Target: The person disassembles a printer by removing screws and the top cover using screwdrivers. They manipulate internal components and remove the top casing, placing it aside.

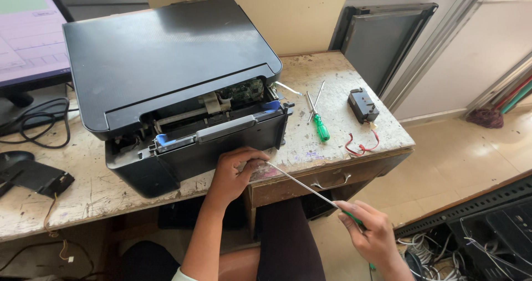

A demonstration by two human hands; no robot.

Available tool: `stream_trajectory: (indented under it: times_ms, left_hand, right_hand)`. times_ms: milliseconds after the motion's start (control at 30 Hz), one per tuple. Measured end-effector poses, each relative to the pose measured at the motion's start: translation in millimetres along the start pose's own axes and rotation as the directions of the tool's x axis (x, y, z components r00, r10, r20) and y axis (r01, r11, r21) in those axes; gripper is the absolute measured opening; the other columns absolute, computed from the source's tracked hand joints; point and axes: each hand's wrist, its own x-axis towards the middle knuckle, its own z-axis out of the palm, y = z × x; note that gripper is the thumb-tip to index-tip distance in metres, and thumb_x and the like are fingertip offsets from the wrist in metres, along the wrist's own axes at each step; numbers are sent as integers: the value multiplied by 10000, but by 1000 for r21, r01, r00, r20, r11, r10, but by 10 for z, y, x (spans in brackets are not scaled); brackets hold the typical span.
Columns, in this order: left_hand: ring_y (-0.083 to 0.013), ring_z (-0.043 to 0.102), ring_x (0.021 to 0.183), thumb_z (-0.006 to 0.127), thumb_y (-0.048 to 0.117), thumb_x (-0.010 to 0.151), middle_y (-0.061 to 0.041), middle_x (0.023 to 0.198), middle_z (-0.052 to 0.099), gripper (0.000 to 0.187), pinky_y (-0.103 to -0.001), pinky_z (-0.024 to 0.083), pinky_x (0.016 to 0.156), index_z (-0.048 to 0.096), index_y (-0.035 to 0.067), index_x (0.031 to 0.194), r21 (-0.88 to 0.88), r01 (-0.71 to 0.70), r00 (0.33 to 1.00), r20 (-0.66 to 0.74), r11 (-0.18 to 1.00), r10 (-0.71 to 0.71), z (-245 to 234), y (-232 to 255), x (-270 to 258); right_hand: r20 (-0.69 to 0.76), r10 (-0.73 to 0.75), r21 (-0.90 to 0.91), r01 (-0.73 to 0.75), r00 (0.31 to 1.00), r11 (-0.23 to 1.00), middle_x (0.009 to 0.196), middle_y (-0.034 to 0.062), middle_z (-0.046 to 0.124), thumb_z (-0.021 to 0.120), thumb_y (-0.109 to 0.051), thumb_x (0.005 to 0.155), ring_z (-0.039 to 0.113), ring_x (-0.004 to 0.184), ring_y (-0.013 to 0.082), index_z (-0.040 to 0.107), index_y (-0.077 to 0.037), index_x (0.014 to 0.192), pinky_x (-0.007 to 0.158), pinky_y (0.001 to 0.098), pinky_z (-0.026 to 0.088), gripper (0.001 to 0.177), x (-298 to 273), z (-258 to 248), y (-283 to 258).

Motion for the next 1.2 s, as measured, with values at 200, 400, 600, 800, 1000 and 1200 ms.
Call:
stream_trajectory:
  times_ms: [200, 400, 600, 800, 1000, 1200]
  left_hand:
    - [-169, 757, 945, 723, 2, 883, -61, 999, 788, 152, -300, 585, 856, 781, 44, 1017, 42, -20, 1000, -20, 999, 21, 9, -4, 1]
    - [-158, 753, 914, 725, 46, 899, -58, 1000, 787, 157, -289, 599, 832, 783, 54, 1045, 2, 16, 999, -40, 1000, -16, 9, 18, 5]
    - [-161, 753, 925, 716, 16, 902, -58, 1009, 786, 168, -286, 598, 832, 779, 55, 1053, 7, -2, 999, -47, 1000, 2, -3, 18, 0]
    - [-151, 753, 946, 721, -5, 890, -48, 1028, 784, 175, -275, 615, 851, 777, 72, 1037, -9, 2, 999, -48, 1000, -2, 15, 15, 9]
    - [-136, 731, 864, 785, 19, 842, -40, 969, 795, 153, -278, 544, 744, 788, 73, 985, 67, 6, 999, -42, 998, -3, 11, 8, -5]
    - [-137, 715, 824, 795, 7, 829, -41, 920, 788, 137, -277, 534, 701, 796, 68, 952, 44, -14, 1000, -12, 999, 14, -13, 34, -7]
  right_hand:
    - [-33, -40, -69, 38, 999, 997, 646, 63, 575, 754, -81, 815, 468, 455, 191, 768, -116, 1095, 450, 347, 383, 282, 54, -114, -210]
    - [-43, -53, -64, 50, 998, 997, 644, 59, 572, 747, -85, 824, 475, 465, 189, 763, -111, 1093, 455, 341, 394, 270, 71, -107, -290]
    - [-36, -11, -76, 8, 999, 997, 628, 68, 563, 754, -90, 821, 455, 459, 189, 773, -107, 1084, 451, 344, 373, 263, 69, -101, -243]
    - [-110, 41, 107, -29, 993, 994, 632, 5, 568, 711, -120, 897, 465, 523, 86, 728, -59, 988, 473, 284, 379, 111, -48, 35, 42]
    - [-203, 142, 405, -49, 969, 913, 624, -30, 444, 785, -92, 855, 370, 532, 42, 578, -74, 831, 460, 230, 302, 209, 81, 605, 278]
    - [-305, -116, 311, 214, 945, 926, 762, -30, 634, 728, -121, 948, 585, 689, 52, 600, -64, 968, 604, 237, 459, 142, 596, 984, -154]
